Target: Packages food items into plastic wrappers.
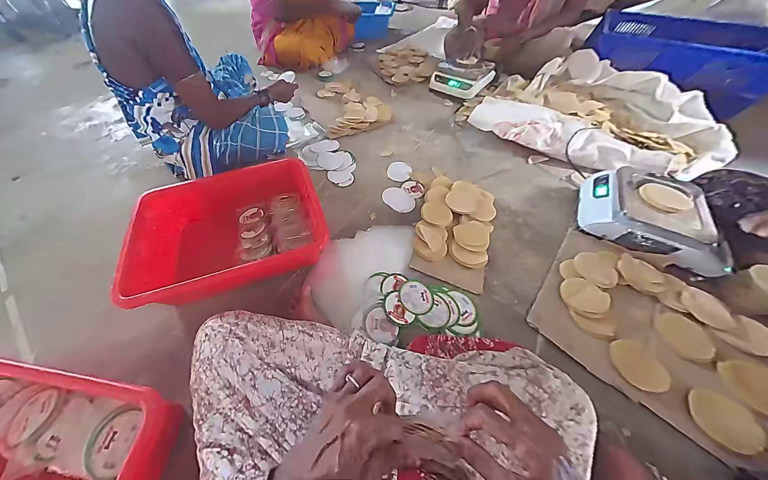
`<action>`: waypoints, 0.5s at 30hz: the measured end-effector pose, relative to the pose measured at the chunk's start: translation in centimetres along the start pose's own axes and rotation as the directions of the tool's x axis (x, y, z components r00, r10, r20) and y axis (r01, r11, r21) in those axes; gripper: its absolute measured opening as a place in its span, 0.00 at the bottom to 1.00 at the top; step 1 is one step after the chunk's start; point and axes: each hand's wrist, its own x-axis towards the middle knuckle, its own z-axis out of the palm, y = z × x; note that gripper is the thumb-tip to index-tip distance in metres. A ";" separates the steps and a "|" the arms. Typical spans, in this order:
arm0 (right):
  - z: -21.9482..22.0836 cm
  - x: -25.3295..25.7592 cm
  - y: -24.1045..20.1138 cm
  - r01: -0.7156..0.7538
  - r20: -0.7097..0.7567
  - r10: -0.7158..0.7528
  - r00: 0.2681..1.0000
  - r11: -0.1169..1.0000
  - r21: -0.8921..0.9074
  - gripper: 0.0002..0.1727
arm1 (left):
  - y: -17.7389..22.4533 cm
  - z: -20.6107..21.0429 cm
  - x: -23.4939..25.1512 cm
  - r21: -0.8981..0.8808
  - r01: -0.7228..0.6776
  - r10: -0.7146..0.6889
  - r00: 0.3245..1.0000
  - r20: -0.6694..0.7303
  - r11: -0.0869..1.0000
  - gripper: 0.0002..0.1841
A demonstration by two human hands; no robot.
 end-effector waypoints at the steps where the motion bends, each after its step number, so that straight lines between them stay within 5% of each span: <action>1: 0.0 -0.2 0.2 0.004 -0.003 -0.004 1.000 1.000 0.002 0.15 | -0.1 -0.4 0.0 0.051 0.007 -0.011 0.997 0.073 0.999 0.16; 4: 1.2 -0.5 0.3 0.007 -0.034 -0.001 0.999 0.983 0.181 0.21 | -1.7 0.1 -0.7 0.075 -0.061 0.058 0.997 0.045 0.995 0.12; 6: 2.8 -0.4 0.3 -0.029 -0.038 0.046 0.998 0.934 0.355 0.45 | -1.7 0.4 -0.7 -0.034 -0.088 0.087 0.996 -0.032 0.996 0.12; 8: 4.7 -0.3 0.4 -0.082 -0.022 0.105 0.994 0.875 0.477 0.54 | -1.3 0.3 -0.3 -0.081 -0.108 0.102 0.992 -0.076 0.991 0.12; 12: 7.2 -1.0 0.6 -0.048 -0.115 0.171 0.979 0.729 0.682 0.17 | -1.1 -0.5 -0.1 -0.056 -0.167 0.159 0.980 -0.123 0.984 0.12; 15: 6.7 -0.8 0.3 -0.037 -0.136 0.161 0.977 0.766 0.642 0.08 | -1.7 -2.0 -0.4 0.156 -0.186 0.205 0.972 -0.116 0.970 0.16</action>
